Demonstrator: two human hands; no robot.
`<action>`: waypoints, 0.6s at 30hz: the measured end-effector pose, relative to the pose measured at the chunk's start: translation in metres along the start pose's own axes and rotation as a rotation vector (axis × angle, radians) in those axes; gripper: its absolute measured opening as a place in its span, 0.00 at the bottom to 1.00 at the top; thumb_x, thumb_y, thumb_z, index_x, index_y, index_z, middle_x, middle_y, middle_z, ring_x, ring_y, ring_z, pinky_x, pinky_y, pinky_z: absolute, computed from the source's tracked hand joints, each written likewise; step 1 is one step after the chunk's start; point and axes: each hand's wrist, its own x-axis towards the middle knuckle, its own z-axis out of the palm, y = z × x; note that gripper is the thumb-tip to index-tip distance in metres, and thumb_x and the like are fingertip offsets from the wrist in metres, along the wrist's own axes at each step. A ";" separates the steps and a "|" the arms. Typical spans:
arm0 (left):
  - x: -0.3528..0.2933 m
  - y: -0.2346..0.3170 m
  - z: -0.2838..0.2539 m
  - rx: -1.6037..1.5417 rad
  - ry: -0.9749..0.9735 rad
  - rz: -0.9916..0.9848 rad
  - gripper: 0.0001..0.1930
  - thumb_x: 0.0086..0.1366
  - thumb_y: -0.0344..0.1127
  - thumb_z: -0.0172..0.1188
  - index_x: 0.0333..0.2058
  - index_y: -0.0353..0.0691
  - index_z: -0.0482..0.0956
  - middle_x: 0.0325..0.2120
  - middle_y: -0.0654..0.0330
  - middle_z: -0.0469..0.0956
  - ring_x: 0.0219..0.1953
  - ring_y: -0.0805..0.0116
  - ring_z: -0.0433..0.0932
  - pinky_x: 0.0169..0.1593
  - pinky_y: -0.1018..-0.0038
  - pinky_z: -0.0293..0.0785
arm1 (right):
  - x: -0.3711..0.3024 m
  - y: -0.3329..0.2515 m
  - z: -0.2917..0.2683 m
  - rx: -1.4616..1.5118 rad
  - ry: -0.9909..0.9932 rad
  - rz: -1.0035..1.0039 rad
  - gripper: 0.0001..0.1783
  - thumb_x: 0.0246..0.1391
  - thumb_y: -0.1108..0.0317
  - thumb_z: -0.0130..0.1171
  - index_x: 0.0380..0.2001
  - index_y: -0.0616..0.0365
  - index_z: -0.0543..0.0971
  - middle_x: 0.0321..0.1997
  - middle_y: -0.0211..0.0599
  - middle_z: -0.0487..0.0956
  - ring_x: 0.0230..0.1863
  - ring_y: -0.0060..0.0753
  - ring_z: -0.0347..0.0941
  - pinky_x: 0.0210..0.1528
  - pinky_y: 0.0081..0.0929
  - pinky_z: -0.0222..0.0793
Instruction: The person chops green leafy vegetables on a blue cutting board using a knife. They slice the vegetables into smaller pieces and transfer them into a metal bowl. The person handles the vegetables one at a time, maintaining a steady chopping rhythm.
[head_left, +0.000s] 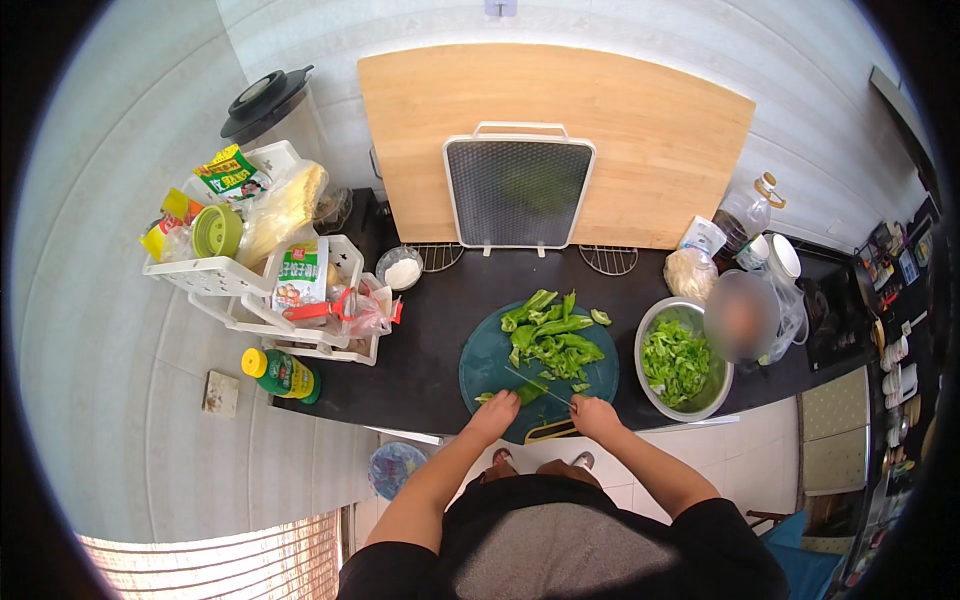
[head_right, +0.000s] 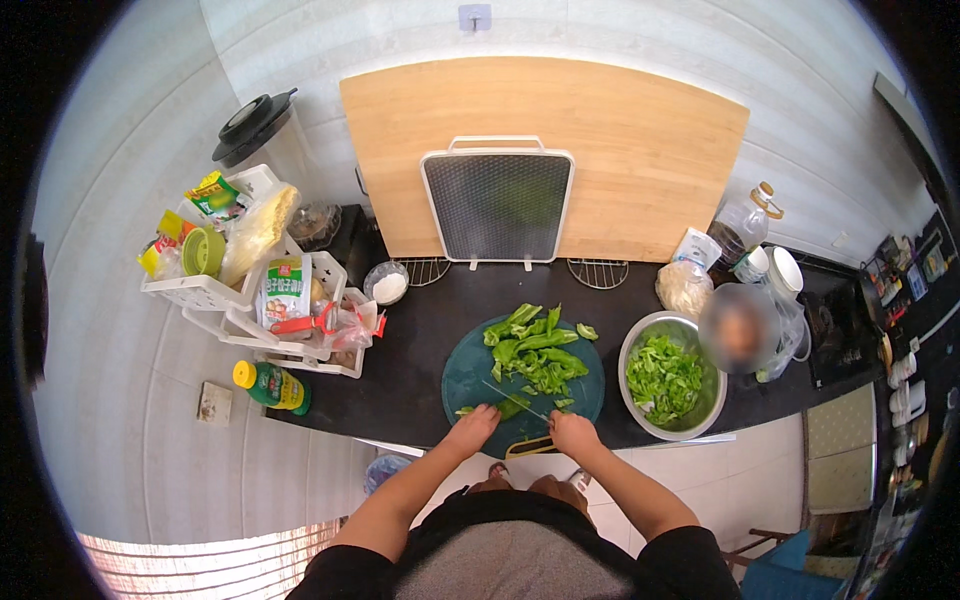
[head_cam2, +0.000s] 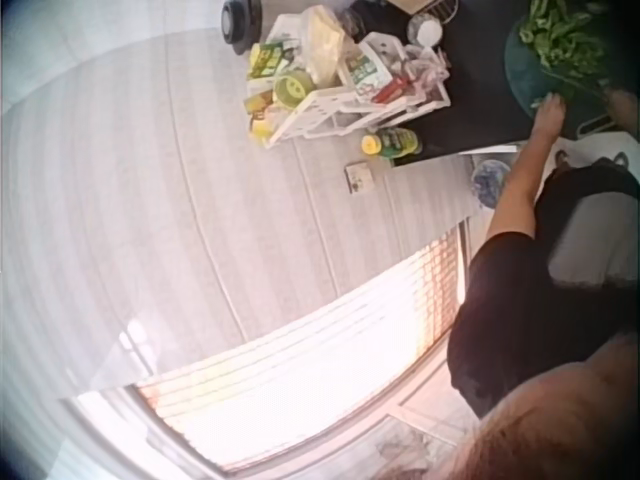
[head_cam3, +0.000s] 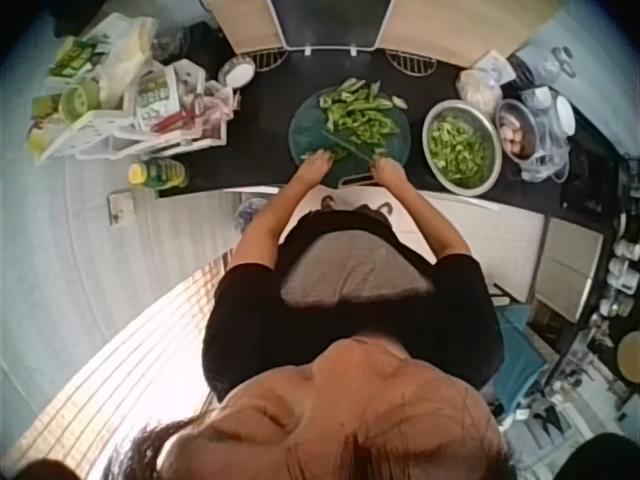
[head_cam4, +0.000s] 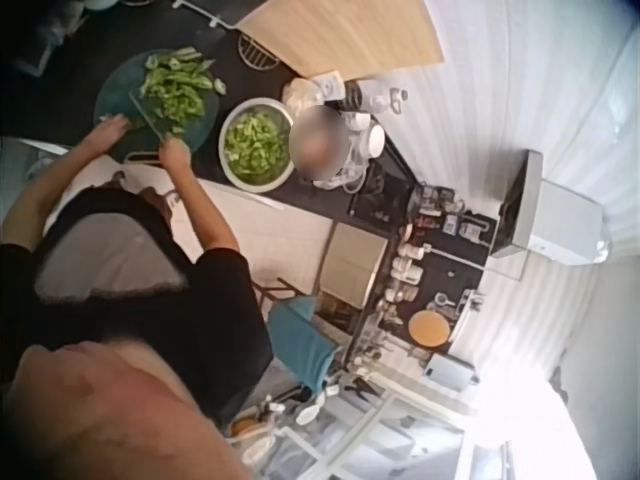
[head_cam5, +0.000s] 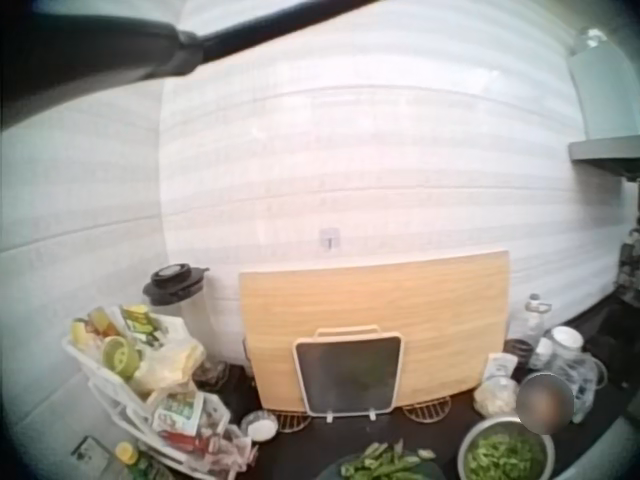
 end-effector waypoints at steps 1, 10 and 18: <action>0.000 0.001 -0.001 -0.016 0.038 -0.003 0.12 0.50 0.26 0.48 0.35 0.32 0.73 0.36 0.55 0.69 0.42 0.61 0.68 0.47 0.73 0.69 | 0.001 0.000 -0.001 -0.005 -0.013 -0.005 0.10 0.51 0.62 0.49 0.32 0.57 0.74 0.27 0.51 0.77 0.32 0.53 0.74 0.36 0.46 0.69; 0.010 0.000 0.018 -0.153 -0.042 -0.099 0.10 0.50 0.26 0.49 0.32 0.33 0.73 0.32 0.55 0.68 0.40 0.58 0.68 0.41 0.69 0.70 | 0.031 -0.004 0.011 -0.003 -0.191 0.017 0.09 0.47 0.68 0.49 0.31 0.60 0.75 0.29 0.53 0.77 0.33 0.54 0.74 0.36 0.44 0.70; -0.001 -0.005 0.022 -0.096 -0.049 -0.042 0.14 0.49 0.26 0.49 0.37 0.33 0.73 0.34 0.56 0.70 0.42 0.59 0.68 0.43 0.71 0.71 | 0.061 -0.042 0.038 0.050 -0.019 -0.058 0.08 0.45 0.70 0.51 0.26 0.65 0.73 0.25 0.55 0.76 0.30 0.55 0.74 0.33 0.45 0.71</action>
